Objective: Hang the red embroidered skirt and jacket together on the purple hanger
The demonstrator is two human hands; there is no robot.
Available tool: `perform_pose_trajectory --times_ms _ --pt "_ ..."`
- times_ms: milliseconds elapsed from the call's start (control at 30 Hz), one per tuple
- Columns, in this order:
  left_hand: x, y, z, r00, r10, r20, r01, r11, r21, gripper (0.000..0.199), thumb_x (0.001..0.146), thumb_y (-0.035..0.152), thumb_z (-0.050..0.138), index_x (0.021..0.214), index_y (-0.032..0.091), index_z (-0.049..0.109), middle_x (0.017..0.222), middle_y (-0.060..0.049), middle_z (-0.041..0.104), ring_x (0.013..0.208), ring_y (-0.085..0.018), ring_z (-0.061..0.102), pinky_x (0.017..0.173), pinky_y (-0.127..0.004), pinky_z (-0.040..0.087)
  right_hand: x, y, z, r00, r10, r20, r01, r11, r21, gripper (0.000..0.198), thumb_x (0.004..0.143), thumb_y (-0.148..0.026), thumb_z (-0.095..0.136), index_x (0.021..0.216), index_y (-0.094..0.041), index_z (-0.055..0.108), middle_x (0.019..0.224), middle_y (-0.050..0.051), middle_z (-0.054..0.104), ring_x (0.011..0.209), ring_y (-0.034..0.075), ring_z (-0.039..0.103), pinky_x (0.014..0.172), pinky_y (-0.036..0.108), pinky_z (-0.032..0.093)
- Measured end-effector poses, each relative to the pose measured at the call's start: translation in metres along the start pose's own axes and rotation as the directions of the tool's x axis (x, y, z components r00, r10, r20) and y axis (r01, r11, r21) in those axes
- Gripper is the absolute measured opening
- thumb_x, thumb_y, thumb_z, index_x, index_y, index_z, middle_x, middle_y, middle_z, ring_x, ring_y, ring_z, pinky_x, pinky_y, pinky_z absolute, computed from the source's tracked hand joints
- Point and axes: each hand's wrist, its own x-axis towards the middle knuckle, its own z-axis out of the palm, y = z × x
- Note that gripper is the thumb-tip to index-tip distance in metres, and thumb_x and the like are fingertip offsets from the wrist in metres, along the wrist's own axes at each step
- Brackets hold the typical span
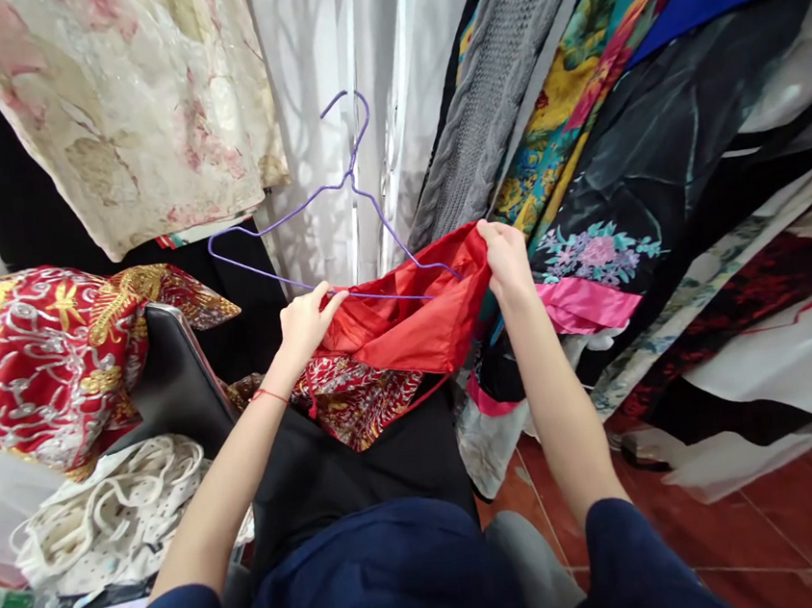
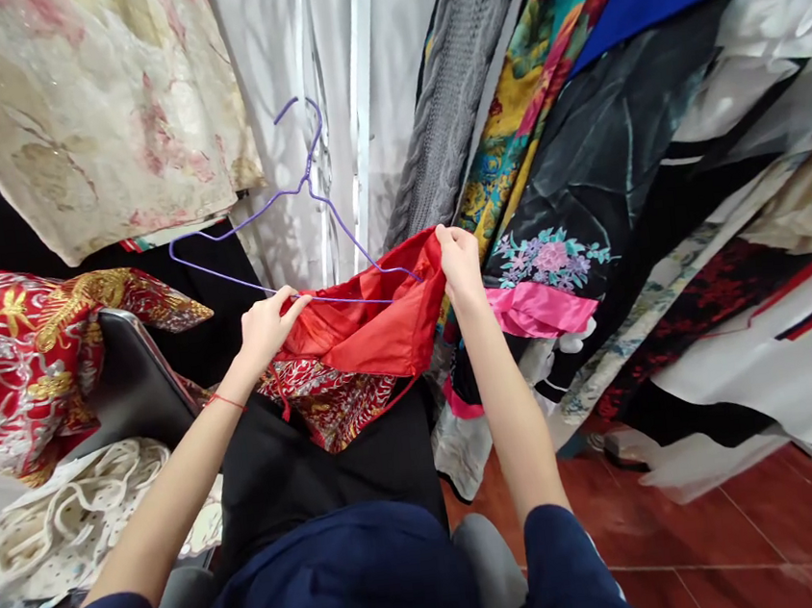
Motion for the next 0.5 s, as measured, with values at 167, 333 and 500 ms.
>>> perform_pose_trajectory --times_ms 167,333,500 --pt "0.001 0.0 -0.002 1.0 -0.004 0.017 0.004 1.0 -0.013 0.045 0.097 0.063 0.045 0.101 0.025 0.07 0.09 -0.006 0.076 0.088 -0.025 0.07 0.063 -0.027 0.031 0.015 -0.031 -0.001 0.993 -0.108 -0.054 0.11 0.993 0.036 0.047 0.08 -0.057 0.066 0.056 -0.028 0.038 0.053 -0.005 0.03 0.051 0.012 0.026 0.05 0.03 0.024" --pt "0.0 -0.004 0.007 0.999 0.035 0.022 -0.032 0.993 -0.118 0.042 0.098 0.061 0.045 0.098 0.026 0.068 0.082 -0.003 0.072 0.081 -0.022 0.068 0.064 -0.027 0.032 0.021 -0.046 0.021 0.98 -0.171 0.098 0.189 0.953 -0.235 0.047 0.087 -0.056 0.057 0.056 -0.028 0.035 0.054 -0.004 0.03 0.053 0.015 0.032 0.052 0.032 0.03" --pt "0.001 -0.014 0.016 1.0 0.024 -0.015 -0.026 0.976 -0.214 0.039 0.097 0.06 0.047 0.093 0.025 0.066 0.079 -0.003 0.069 0.077 -0.021 0.066 0.065 -0.027 0.034 -0.008 -0.024 0.081 0.954 -0.073 0.289 0.181 0.912 -0.368 0.035 0.089 -0.031 0.06 0.06 -0.025 0.042 0.058 -0.004 0.038 0.063 0.015 0.044 0.064 0.029 0.038"
